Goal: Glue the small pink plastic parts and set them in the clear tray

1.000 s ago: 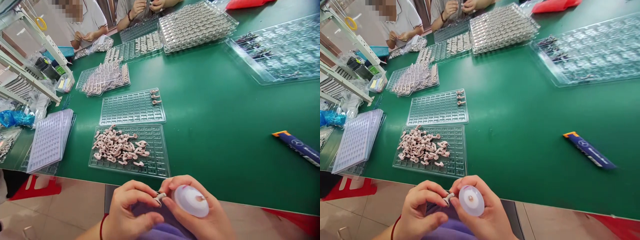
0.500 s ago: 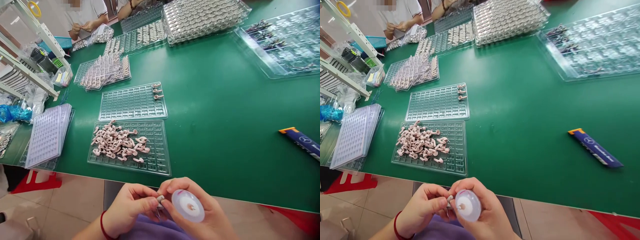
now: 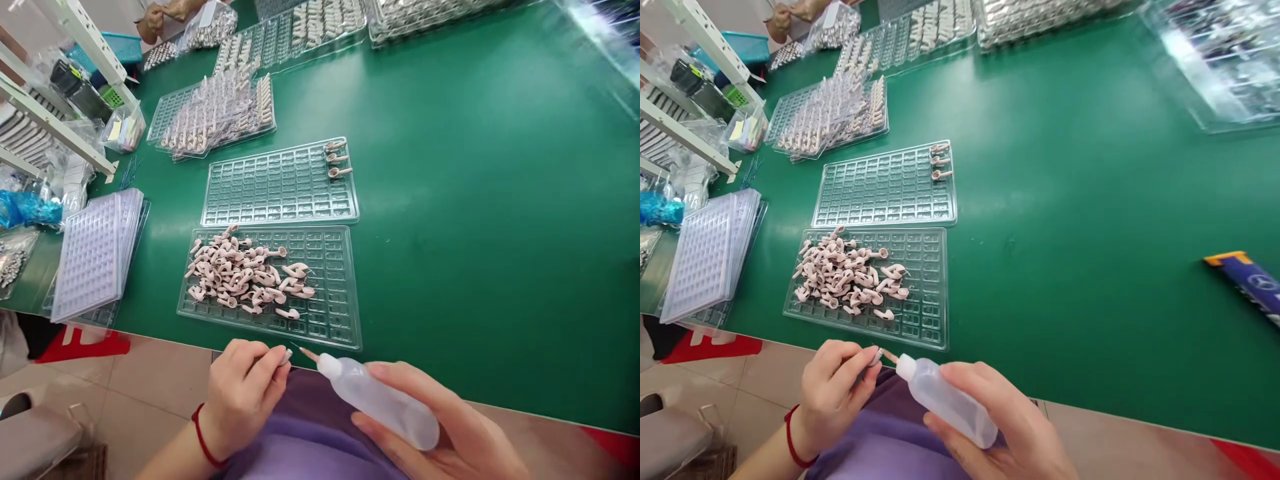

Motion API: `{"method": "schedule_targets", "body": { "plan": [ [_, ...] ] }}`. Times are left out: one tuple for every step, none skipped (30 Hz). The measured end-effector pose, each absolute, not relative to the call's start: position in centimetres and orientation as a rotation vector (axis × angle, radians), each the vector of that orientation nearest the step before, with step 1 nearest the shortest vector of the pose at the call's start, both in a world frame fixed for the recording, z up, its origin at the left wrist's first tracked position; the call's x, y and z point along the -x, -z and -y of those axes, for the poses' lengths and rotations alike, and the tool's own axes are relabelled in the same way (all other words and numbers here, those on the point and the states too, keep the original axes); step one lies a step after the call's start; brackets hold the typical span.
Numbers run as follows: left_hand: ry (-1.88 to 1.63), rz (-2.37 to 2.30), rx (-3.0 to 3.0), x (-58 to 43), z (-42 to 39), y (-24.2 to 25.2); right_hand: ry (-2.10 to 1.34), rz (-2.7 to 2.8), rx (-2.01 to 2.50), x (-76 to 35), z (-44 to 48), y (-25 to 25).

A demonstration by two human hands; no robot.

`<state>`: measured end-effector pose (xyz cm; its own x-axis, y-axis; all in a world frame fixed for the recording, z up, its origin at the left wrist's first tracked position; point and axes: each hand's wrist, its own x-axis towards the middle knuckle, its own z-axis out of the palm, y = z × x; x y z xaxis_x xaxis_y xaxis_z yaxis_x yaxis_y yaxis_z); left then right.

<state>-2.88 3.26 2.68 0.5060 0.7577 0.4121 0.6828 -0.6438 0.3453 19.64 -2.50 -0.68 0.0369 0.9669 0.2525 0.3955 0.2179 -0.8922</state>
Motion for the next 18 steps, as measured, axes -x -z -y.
{"method": "schedule_targets", "body": {
  "plan": [
    [-0.789,-1.255,-2.646,2.9,-3.3,-2.6,-0.744,1.543,1.303,-19.6,2.5,0.7],
    [-0.765,-1.258,-2.666,2.8,-3.4,-2.5,-0.738,1.549,1.266,-19.7,2.5,0.7],
    [-0.751,-1.259,-2.676,2.8,-3.4,-2.5,-0.734,1.553,1.236,-19.7,2.6,0.8],
    [-0.744,-1.258,-2.677,2.7,-3.4,-2.5,-0.738,1.559,1.219,-19.8,2.6,0.9],
    [-0.739,-1.259,-2.674,2.7,-3.5,-2.6,-0.752,1.568,1.215,-20.0,2.7,1.0],
    [-0.739,-1.26,-2.669,2.6,-3.5,-2.6,-0.767,1.583,1.211,-20.2,2.8,1.1],
    [-0.737,-1.265,-2.659,2.6,-3.6,-2.6,-0.786,1.605,1.204,-20.4,3.0,1.2],
    [-0.737,-1.272,-2.649,2.6,-3.6,-2.6,-0.8,1.626,1.195,-20.5,3.0,1.4],
    [-0.734,-1.281,-2.639,2.5,-3.6,-2.6,-0.811,1.651,1.182,-20.6,3.1,1.5],
    [-0.73,-1.287,-2.633,2.5,-3.6,-2.6,-0.811,1.675,1.165,-20.7,3.1,1.5],
    [-0.727,-1.29,-2.629,2.5,-3.6,-2.6,-0.806,1.698,1.156,-20.8,3.1,1.5],
    [-0.726,-1.292,-2.627,2.5,-3.6,-2.6,-0.803,1.718,1.155,-20.8,3.0,1.5],
    [-0.725,-1.293,-2.627,2.5,-3.6,-2.5,-0.797,1.728,1.159,-20.7,2.9,1.5],
    [-0.727,-1.291,-2.63,2.5,-3.6,-2.5,-0.787,1.73,1.16,-20.6,2.8,1.4],
    [-0.731,-1.29,-2.632,2.5,-3.7,-2.5,-0.78,1.728,1.161,-20.5,2.7,1.3],
    [-0.737,-1.288,-2.634,2.5,-3.7,-2.5,-0.774,1.723,1.163,-20.5,2.6,1.3],
    [-0.741,-1.287,-2.636,2.5,-3.7,-2.5,-0.768,1.714,1.161,-20.4,2.6,1.2],
    [-0.741,-1.287,-2.637,2.5,-3.7,-2.6,-0.76,1.708,1.159,-20.4,2.6,1.2]
  ]
}}
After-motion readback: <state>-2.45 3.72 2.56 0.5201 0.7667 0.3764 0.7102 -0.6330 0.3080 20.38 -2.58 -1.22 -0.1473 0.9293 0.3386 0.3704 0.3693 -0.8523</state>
